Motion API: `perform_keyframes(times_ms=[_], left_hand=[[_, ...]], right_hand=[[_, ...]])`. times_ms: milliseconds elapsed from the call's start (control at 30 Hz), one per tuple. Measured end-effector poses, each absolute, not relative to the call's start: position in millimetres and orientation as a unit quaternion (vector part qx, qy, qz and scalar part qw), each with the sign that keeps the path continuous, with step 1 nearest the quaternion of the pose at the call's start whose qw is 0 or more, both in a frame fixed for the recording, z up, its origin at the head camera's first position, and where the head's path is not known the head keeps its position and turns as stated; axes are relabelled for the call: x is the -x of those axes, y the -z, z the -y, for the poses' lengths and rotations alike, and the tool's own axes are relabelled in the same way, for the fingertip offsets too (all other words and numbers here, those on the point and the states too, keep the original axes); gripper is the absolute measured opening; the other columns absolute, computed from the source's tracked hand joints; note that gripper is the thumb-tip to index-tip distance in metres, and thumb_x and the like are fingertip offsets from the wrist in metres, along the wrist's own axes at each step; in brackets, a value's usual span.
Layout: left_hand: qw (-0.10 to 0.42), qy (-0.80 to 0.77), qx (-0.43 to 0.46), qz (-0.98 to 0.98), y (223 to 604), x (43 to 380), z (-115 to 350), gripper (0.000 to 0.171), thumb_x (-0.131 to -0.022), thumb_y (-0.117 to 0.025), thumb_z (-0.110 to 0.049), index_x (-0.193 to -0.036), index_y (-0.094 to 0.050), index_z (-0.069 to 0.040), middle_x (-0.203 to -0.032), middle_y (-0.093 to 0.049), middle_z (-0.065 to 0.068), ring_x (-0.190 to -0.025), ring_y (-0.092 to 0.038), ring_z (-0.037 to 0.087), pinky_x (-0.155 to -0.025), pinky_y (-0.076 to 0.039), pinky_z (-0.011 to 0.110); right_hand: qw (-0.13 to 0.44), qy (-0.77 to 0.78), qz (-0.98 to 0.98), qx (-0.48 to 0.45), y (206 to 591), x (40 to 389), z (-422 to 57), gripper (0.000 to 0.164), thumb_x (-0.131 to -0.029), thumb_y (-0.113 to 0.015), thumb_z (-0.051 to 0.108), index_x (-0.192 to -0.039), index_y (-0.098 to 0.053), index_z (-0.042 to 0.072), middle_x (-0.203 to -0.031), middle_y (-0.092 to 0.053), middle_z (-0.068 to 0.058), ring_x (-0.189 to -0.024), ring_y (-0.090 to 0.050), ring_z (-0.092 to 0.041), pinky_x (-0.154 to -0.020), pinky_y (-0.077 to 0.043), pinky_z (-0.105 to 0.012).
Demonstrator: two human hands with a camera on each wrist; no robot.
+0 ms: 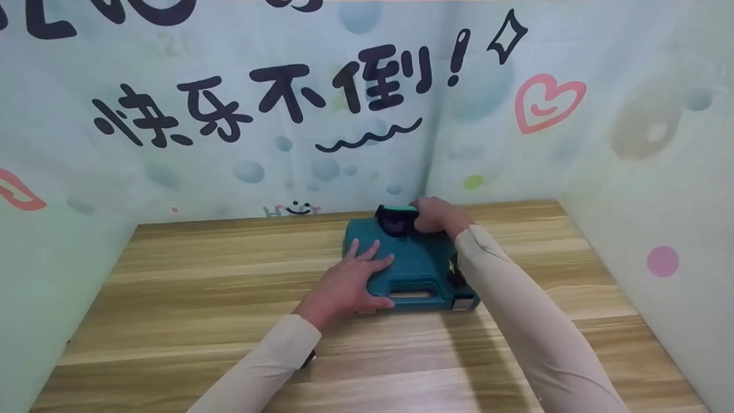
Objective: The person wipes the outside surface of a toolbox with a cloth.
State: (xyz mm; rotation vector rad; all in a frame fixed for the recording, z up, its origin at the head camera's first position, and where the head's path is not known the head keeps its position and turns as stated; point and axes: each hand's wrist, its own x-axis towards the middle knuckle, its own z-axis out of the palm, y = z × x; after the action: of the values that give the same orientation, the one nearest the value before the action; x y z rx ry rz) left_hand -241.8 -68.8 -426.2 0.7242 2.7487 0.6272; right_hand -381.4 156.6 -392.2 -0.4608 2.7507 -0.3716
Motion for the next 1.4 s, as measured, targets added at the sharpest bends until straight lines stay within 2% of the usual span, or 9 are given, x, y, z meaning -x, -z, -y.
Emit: perform_keyframes(times_ms=[100, 233, 500, 733, 900, 1100, 1400], left_hand=[[0.112, -0.209, -0.256, -0.937, 426.4, 242.9, 68.1, 0.087, -0.085, -0.078, -0.055, -0.158, -0.039, -0.029, -0.168, -0.013, 0.003, -0.151, 0.003, 0.040, -0.110, -0.031, 0.060], [0.109, -0.204, -0.262, -0.937, 426.7, 244.0, 66.1, 0.086, -0.086, -0.078, -0.055, -0.158, -0.040, -0.028, -0.168, -0.015, 0.005, -0.151, 0.002, 0.041, -0.109, -0.033, 0.059], [0.111, -0.197, -0.270, -0.936, 425.0, 244.8, 64.3, 0.086, -0.085, -0.077, -0.057, -0.158, -0.040, -0.029, -0.167, -0.017, 0.006, -0.150, 0.002, 0.043, -0.108, -0.034, 0.060], [0.109, -0.198, -0.267, -0.937, 424.3, 245.0, 67.9, 0.085, -0.086, -0.078, -0.054, -0.158, -0.040, -0.029, -0.167, -0.017, 0.005, -0.151, 0.002, 0.041, -0.108, -0.034, 0.060], [0.106, -0.197, -0.270, -0.937, 427.1, 244.0, 68.2, 0.085, -0.087, -0.077, -0.056, -0.158, -0.041, -0.027, -0.167, -0.018, 0.008, -0.151, 0.000, 0.041, -0.107, -0.035, 0.060], [0.083, -0.202, -0.280, -0.935, 427.6, 242.9, 69.6, 0.084, -0.086, -0.077, -0.055, -0.156, -0.044, -0.022, -0.165, -0.024, 0.012, -0.150, -0.004, 0.046, -0.105, -0.038, 0.060], [0.074, -0.191, -0.285, -0.936, 428.5, 243.1, 70.9, 0.084, -0.086, -0.076, -0.057, -0.156, -0.045, -0.023, -0.164, -0.026, 0.013, -0.149, -0.006, 0.047, -0.104, -0.039, 0.060]], right_hand=[[0.171, 0.131, -0.961, 0.173, 392.8, 382.6, -145.2, 0.046, -0.090, -0.050, 0.004, -0.135, -0.061, 0.000, -0.125, -0.062, -0.017, -0.099, -0.053, -0.029, -0.094, -0.044, -0.043], [0.190, 0.147, -0.955, 0.175, 393.5, 382.1, -128.2, 0.054, -0.092, -0.049, 0.004, -0.145, -0.055, 0.002, -0.137, -0.059, -0.016, -0.108, -0.055, -0.028, -0.102, -0.043, -0.044], [0.220, 0.152, -0.948, 0.171, 394.5, 378.7, -103.0, 0.058, -0.097, -0.051, 0.007, -0.154, -0.046, 0.013, -0.147, -0.052, -0.012, -0.123, -0.052, -0.027, -0.109, -0.038, -0.048], [0.206, 0.134, -0.951, 0.186, 396.5, 377.0, -88.0, 0.060, -0.097, -0.052, 0.005, -0.156, -0.044, 0.015, -0.153, -0.046, -0.012, -0.135, -0.046, -0.027, -0.113, -0.033, -0.048], [0.193, 0.127, -0.949, 0.212, 400.0, 373.8, -78.9, 0.061, -0.096, -0.054, 0.004, -0.155, -0.045, 0.016, -0.153, -0.047, -0.010, -0.137, -0.045, -0.025, -0.113, -0.033, -0.044], [0.177, 0.139, -0.946, 0.235, 400.3, 372.4, -73.7, 0.065, -0.092, -0.056, -0.001, -0.154, -0.048, 0.016, -0.151, -0.050, -0.009, -0.134, -0.048, -0.025, -0.110, -0.037, -0.042], [0.175, 0.139, -0.945, 0.238, 403.0, 373.2, -73.4, 0.071, -0.090, -0.058, -0.004, -0.156, -0.045, 0.021, -0.150, -0.050, -0.008, -0.127, -0.050, -0.023, -0.109, -0.038, -0.042]])
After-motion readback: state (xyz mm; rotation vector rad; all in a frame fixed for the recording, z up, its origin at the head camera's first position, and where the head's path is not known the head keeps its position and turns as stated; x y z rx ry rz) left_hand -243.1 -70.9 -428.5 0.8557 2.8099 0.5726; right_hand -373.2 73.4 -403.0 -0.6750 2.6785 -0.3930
